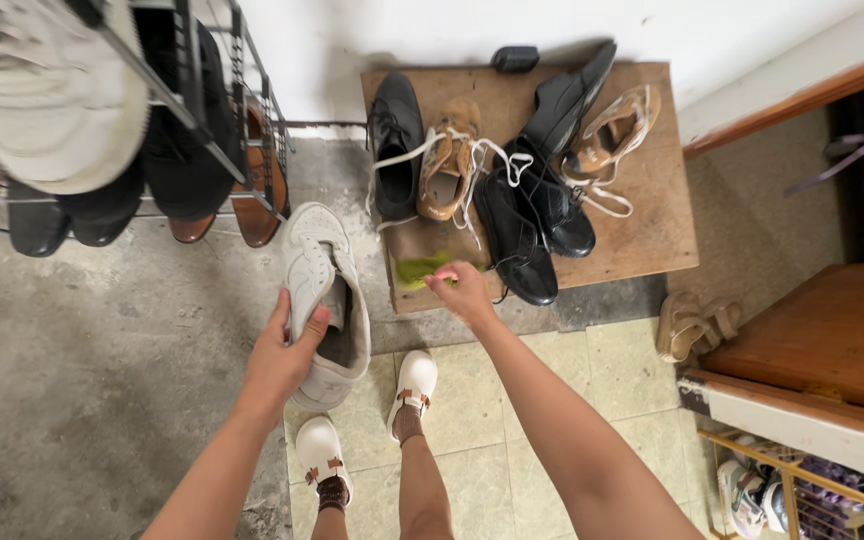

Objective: The person wipes a white sneaker with a green cloth, then removes the laces from the sneaker and re-laces it. The shoe is placed on a metal shoe rack during the process.

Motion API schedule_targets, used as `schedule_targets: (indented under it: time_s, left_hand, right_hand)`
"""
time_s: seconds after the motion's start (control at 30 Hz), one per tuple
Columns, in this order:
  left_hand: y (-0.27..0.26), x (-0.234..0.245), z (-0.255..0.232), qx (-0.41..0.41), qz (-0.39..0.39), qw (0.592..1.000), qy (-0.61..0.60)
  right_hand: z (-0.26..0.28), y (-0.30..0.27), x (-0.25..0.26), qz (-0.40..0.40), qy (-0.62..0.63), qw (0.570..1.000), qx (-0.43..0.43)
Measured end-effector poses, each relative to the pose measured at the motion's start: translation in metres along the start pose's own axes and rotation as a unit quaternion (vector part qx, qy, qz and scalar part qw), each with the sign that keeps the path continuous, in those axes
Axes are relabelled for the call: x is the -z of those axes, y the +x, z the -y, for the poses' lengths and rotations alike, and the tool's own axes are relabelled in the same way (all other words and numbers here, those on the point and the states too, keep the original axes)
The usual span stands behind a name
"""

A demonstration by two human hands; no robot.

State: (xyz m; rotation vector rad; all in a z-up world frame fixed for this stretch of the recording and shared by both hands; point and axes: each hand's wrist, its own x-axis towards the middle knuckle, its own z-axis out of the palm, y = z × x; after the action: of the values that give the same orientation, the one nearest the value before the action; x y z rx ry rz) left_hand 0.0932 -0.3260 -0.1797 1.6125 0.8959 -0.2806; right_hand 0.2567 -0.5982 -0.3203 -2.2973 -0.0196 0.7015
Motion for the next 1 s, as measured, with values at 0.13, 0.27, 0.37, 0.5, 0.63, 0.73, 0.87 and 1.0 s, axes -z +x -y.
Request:
schedule_targets:
  time_s: [0.13,0.27,0.37,0.5,0.63,0.73,0.87,1.0]
  left_hand:
    - [-0.029,0.011,-0.005,-0.067,-0.019,0.997,0.028]
    - [-0.064,0.031,-0.022,-0.134,-0.026,0.989,0.057]
    - [-0.092,0.056,-0.042,-0.170,-0.003,0.985,0.023]
    - [-0.133,0.085,-0.057,-0.396,-0.289,0.824,0.284]
    - [-0.173,0.089,-0.051,-0.284,-0.131,0.950,0.002]
    - [-0.173,0.095,-0.049,-0.093,0.030,0.957,-0.273]
    - [-0.160,0.110,-0.052,-0.034,-0.021,0.853,-0.521]
    - [-0.161,0.124,-0.050,-0.072,-0.069,0.756,-0.647]
  right_hand:
    - [0.114,-0.077,0.026,0.027,0.068,0.995,0.068]
    - [0.196,-0.153,0.019,0.021,-0.043,0.978,0.202]
    - [0.228,-0.189,0.007,-0.030,-0.037,0.979,0.198]
    - [0.250,-0.224,-0.016,-0.126,0.048,0.965,0.223]
    - [0.274,-0.248,-0.037,-0.171,0.066,0.960,0.209]
    - [0.290,-0.270,-0.051,-0.198,0.065,0.949,0.238]
    - [0.311,-0.301,-0.071,-0.203,0.060,0.933,0.291]
    - [0.328,-0.321,-0.088,-0.205,0.038,0.921,0.329]
